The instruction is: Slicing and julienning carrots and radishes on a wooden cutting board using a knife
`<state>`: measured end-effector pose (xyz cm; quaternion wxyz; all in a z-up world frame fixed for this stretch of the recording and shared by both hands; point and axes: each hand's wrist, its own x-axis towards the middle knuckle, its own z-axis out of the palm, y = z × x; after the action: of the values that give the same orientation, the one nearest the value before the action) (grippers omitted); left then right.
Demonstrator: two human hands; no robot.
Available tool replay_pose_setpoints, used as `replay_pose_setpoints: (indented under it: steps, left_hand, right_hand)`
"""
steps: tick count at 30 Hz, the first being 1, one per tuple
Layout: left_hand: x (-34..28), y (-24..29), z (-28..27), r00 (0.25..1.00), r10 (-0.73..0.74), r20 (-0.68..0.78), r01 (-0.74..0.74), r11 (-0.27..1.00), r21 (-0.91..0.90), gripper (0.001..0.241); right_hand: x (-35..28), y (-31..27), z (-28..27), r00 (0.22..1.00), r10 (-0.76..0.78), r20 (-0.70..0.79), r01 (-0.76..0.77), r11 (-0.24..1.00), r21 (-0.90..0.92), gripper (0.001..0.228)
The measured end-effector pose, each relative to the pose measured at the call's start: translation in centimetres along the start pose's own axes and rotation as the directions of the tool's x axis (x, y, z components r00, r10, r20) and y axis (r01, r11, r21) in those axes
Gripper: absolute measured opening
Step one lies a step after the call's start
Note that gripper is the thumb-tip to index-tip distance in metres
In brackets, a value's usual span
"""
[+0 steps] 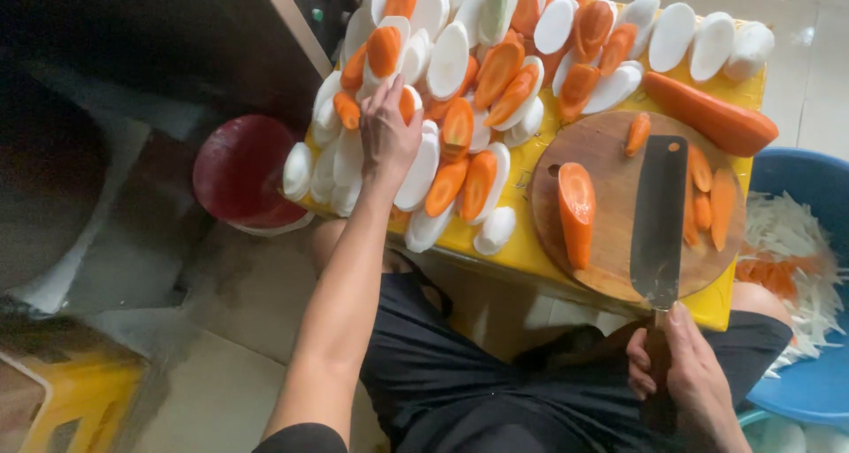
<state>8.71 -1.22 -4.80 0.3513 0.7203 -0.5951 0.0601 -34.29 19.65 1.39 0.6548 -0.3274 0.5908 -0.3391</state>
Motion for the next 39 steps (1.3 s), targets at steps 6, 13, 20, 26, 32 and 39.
replay_pose_setpoints:
  steps: [6, 13, 20, 26, 32, 39]
  left_hand:
    - [-3.8, 8.9, -1.8, 0.991, 0.072, -0.11, -0.073, 0.997, -0.001, 0.051]
    - [-13.7, 21.4, 1.3, 0.912, -0.075, 0.403, 0.253, 0.877, -0.409, 0.04]
    - [-16.4, 23.2, 6.8, 0.973, 0.104, 0.208, 0.066, 0.735, -0.675, 0.046]
    - [-16.5, 23.0, 5.7, 0.972, 0.109, 0.206, 0.076, 0.688, -0.722, 0.051]
    - [-16.5, 22.6, 4.8, 0.965, 0.12, 0.233, 0.08, 0.712, -0.697, 0.05]
    - [-15.5, 24.3, 6.0, 0.989, 0.038, 0.139, 0.052, 0.803, -0.593, 0.041]
  right_hand:
    - [-0.2, -1.4, 1.1, 0.996, -0.004, -0.084, 0.001, 0.999, -0.036, 0.033]
    - [1.8, 0.0, 1.2, 0.994, -0.021, -0.108, -0.016, 0.944, -0.33, 0.033]
    - [0.7, -2.3, 1.4, 0.971, -0.039, -0.236, -0.101, 0.829, -0.55, 0.042]
    - [0.1, -2.8, 1.5, 0.968, 0.036, -0.249, -0.178, 0.798, -0.577, 0.041]
    - [0.1, -1.5, 1.8, 0.968, 0.024, -0.251, -0.169, 0.802, -0.573, 0.041]
    - [0.7, -1.5, 2.0, 0.966, 0.01, -0.259, -0.172, 0.772, -0.612, 0.042]
